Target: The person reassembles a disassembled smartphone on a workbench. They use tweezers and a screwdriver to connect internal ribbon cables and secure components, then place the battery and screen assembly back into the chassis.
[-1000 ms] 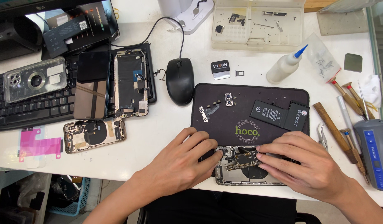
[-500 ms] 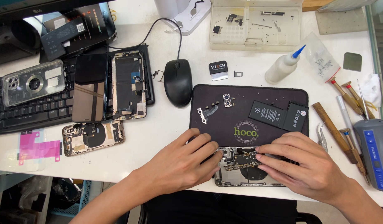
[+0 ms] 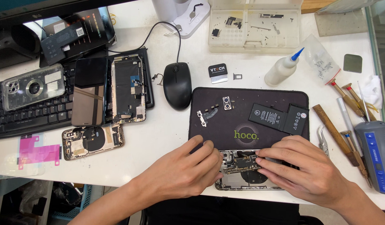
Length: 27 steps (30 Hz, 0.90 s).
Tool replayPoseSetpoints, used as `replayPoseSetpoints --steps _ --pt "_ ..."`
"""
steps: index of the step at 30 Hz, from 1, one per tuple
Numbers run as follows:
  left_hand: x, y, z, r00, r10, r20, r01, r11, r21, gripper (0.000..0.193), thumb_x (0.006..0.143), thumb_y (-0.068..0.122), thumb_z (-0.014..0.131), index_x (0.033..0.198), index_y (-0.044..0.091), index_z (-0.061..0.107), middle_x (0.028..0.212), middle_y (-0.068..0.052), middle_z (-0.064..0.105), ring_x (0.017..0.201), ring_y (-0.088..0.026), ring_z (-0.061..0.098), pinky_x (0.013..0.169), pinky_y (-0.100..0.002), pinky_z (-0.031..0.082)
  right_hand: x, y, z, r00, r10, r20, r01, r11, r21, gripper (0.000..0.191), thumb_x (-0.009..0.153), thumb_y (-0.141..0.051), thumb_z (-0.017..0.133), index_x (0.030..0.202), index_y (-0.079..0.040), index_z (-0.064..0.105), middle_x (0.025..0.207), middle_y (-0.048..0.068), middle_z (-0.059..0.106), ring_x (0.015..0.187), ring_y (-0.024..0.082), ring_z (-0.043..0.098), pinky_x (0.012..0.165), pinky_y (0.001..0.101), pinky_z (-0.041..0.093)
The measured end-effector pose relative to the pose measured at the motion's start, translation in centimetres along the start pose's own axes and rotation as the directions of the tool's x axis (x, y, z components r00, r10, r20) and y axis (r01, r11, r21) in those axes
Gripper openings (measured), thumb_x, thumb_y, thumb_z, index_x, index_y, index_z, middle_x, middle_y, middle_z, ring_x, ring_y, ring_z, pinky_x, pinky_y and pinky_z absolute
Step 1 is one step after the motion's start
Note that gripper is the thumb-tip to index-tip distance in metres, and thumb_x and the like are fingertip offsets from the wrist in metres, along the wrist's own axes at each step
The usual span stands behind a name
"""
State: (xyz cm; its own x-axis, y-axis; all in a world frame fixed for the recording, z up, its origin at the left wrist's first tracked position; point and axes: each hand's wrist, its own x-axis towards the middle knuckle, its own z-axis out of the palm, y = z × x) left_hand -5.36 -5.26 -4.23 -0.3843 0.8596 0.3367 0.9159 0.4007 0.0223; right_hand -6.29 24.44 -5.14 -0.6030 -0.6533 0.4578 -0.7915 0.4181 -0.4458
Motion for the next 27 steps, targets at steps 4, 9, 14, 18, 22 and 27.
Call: replayPoseSetpoints --steps 4,9,14,18,22,27 --pt "0.2 -0.9 -0.5 1.0 0.03 0.004 -0.03 0.999 -0.028 0.03 0.092 0.019 0.07 0.108 -0.006 0.074 0.101 -0.011 0.065 0.106 -0.027 0.063 0.098 -0.042 0.052 0.0 0.1 0.0 1.0 0.0 -0.007 0.001 1.0 0.018 0.028 0.071 -0.012 0.087 0.096 -0.004 0.078 0.097 0.007 0.073 0.086 0.023 0.069 0.074 0.0353 0.058" --pt "0.4 -2.0 -0.5 0.999 0.034 0.027 -0.029 0.985 -0.168 0.028 0.088 0.011 0.071 0.108 -0.007 0.074 0.095 -0.009 0.061 0.097 -0.024 0.061 0.09 -0.037 0.051 0.0 0.4 0.1 0.999 0.034 0.023 -0.035 0.998 0.047 0.028 0.07 -0.011 0.087 0.095 -0.003 0.078 0.098 0.008 0.073 0.085 0.022 0.07 0.071 0.0315 0.058" --pt "0.3 -2.3 -0.2 0.998 0.058 0.009 -0.056 0.987 -0.152 0.024 0.091 0.008 0.073 0.109 -0.009 0.075 0.091 -0.007 0.058 0.093 -0.022 0.06 0.085 -0.035 0.05 -0.2 0.5 0.3 0.998 0.044 0.039 -0.046 0.997 0.061 0.03 0.07 -0.012 0.086 0.097 -0.003 0.077 0.101 0.007 0.073 0.087 0.022 0.07 0.072 0.031 0.058" --pt "0.1 -1.6 0.2 0.999 0.019 -0.048 -0.026 0.988 -0.151 0.02 0.087 0.01 0.074 0.101 -0.005 0.075 0.096 -0.01 0.062 0.098 -0.024 0.062 0.092 -0.038 0.052 -0.4 0.7 0.3 0.999 0.036 0.036 -0.039 0.995 0.093 0.03 0.074 -0.013 0.086 0.101 -0.004 0.077 0.104 0.007 0.072 0.09 0.021 0.069 0.075 0.0298 0.058" --pt "-0.2 -1.5 0.6 0.998 0.008 -0.065 -0.016 0.992 -0.122 0.017 0.09 0.01 0.074 0.101 -0.004 0.075 0.098 -0.01 0.063 0.103 -0.025 0.064 0.095 -0.04 0.052 -0.3 0.7 0.4 0.997 0.052 0.056 -0.055 0.997 0.058 0.03 0.069 -0.011 0.087 0.097 -0.003 0.077 0.1 0.007 0.074 0.087 0.022 0.07 0.072 0.0312 0.059" --pt "-0.3 -1.5 0.7 0.998 0.006 -0.062 -0.014 0.992 -0.126 0.019 0.09 0.01 0.073 0.102 -0.004 0.075 0.099 -0.01 0.063 0.103 -0.025 0.063 0.097 -0.04 0.052 -0.1 0.9 0.1 0.991 0.132 0.024 -0.134 0.978 0.158 0.03 0.07 -0.01 0.086 0.098 -0.005 0.078 0.101 0.007 0.074 0.087 0.02 0.072 0.072 0.0292 0.061"
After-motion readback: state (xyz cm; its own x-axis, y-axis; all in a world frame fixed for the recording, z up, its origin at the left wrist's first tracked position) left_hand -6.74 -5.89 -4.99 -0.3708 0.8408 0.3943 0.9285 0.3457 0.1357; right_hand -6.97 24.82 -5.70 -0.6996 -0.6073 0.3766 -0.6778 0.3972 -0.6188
